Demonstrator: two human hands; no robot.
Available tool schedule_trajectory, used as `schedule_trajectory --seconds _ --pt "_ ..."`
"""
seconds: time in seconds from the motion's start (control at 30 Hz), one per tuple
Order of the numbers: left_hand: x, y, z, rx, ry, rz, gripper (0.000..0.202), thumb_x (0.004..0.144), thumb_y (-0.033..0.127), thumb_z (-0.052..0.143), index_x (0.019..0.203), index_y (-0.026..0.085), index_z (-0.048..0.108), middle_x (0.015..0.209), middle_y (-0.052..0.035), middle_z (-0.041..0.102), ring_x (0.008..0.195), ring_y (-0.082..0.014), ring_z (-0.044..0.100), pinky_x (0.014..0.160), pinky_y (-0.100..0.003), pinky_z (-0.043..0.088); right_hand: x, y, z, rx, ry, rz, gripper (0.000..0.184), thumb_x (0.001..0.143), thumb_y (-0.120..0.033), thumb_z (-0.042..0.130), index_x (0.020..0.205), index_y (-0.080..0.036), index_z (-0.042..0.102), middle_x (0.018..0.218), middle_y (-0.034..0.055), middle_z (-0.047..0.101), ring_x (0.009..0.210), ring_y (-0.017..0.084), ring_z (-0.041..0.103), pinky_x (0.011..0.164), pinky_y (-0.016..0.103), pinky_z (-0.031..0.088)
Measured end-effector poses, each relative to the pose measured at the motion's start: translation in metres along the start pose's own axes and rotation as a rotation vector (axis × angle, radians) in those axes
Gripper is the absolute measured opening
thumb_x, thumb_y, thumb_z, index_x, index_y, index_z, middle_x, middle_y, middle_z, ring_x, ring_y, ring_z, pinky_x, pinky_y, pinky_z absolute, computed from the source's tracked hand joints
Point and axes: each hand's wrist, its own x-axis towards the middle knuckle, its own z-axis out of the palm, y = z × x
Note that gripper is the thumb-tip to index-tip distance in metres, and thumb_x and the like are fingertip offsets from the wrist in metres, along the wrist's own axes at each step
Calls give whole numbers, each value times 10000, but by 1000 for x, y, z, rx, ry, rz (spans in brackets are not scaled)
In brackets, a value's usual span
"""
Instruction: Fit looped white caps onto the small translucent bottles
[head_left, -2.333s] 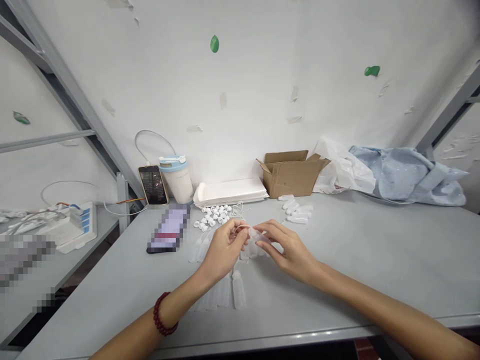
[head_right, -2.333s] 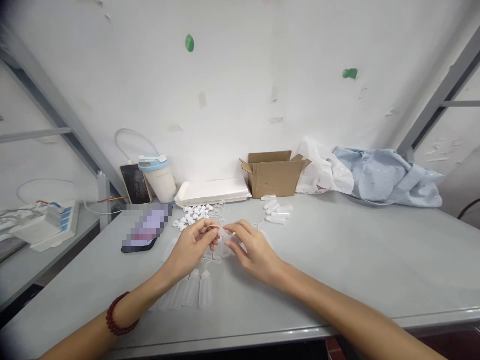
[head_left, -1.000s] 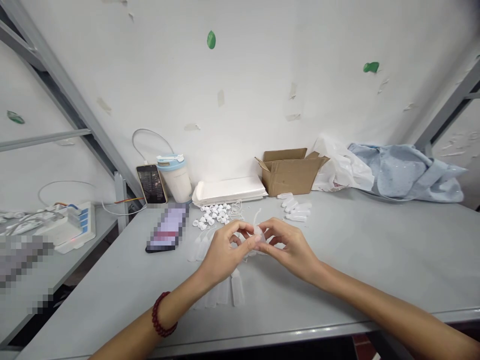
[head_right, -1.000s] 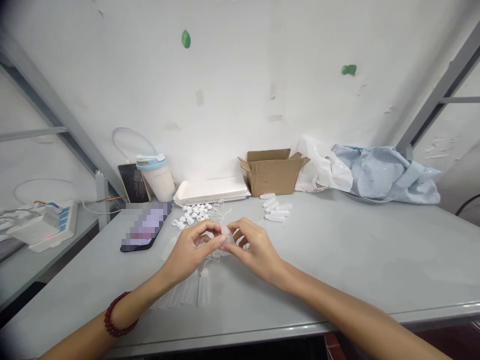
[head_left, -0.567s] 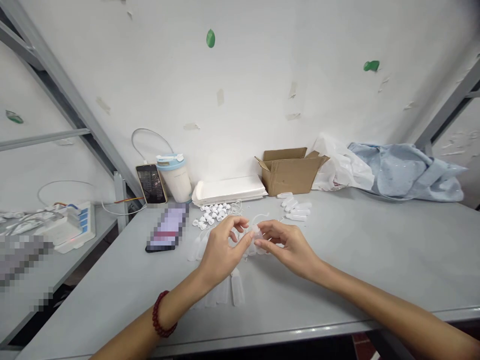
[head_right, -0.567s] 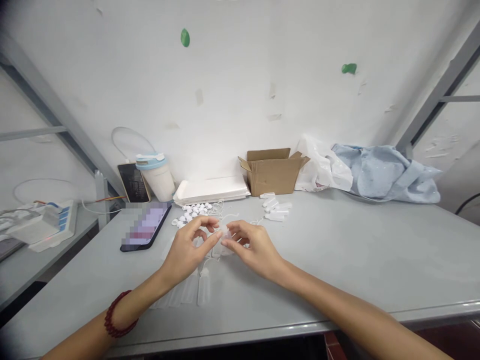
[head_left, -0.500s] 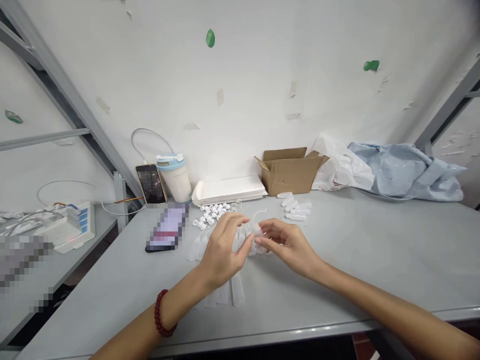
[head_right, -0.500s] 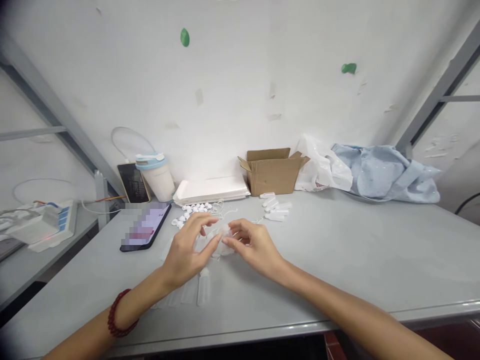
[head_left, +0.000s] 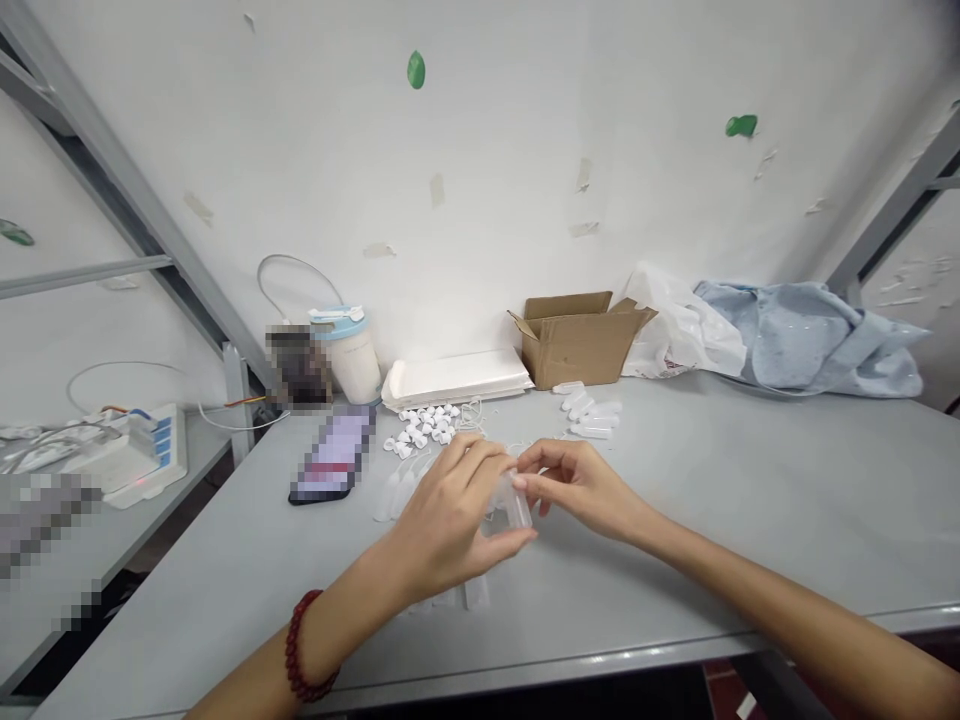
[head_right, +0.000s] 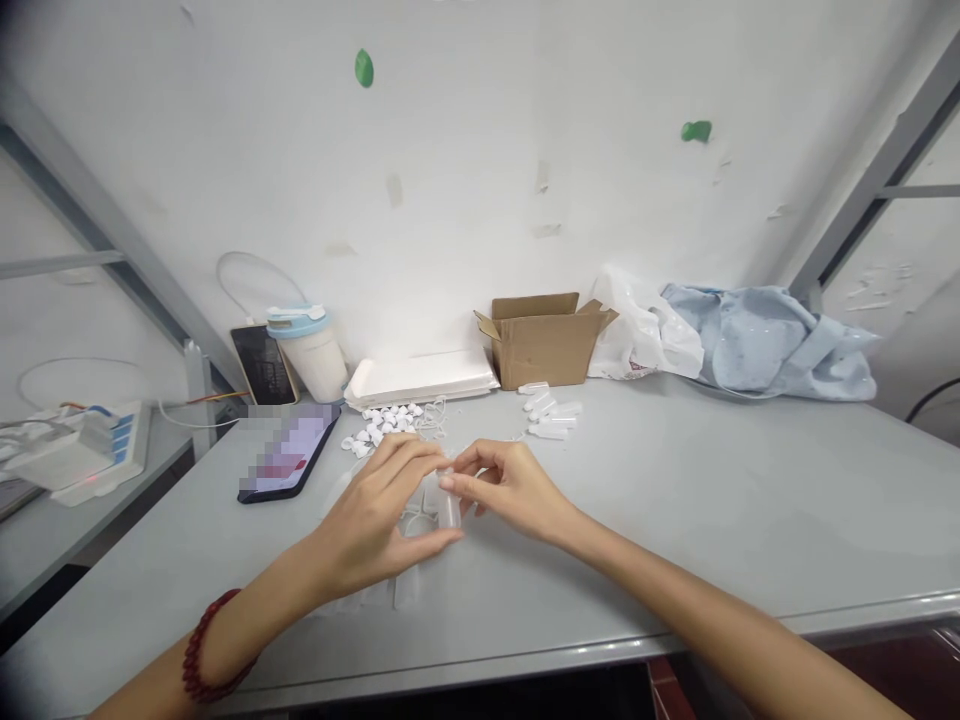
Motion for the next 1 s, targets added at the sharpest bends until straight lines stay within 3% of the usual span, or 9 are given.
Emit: schedule_trajectory --seconds 0.17,0.27,0.73,1.0 --pt "-4 4 -14 -203 -327 -88 490 652 427 720 1026 178 525 969 -53 556 943 -223 454 746 -319 443 0 -7 -14 -170 149 -43 382 842 -453 509 640 -137 583 626 17 624 447 103 603 426 197 426" --pt "-9 4 -11 -172 -434 -66 485 660 465 702 1016 175 543 924 -46 551 909 -221 460 734 -318 432 2 -4 -17 -221 191 -72 399 854 -459 483 624 -145 572 616 15 617 441 103 597 402 190 396" --pt "-13 8 -13 93 -548 -84 388 676 465 684 891 159 578 846 -57 553 825 -242 474 665 -320 397 7 8 -21 -363 213 -155 330 866 -374 472 628 -161 554 595 9 609 448 103 573 415 204 400" --pt "-12 4 -18 -22 -528 -93 398 703 481 662 928 166 571 896 -58 551 877 -239 475 716 -331 413 15 11 -35 -474 296 -196 325 872 -361 467 620 -170 539 581 -1 599 458 107 562 481 230 435"
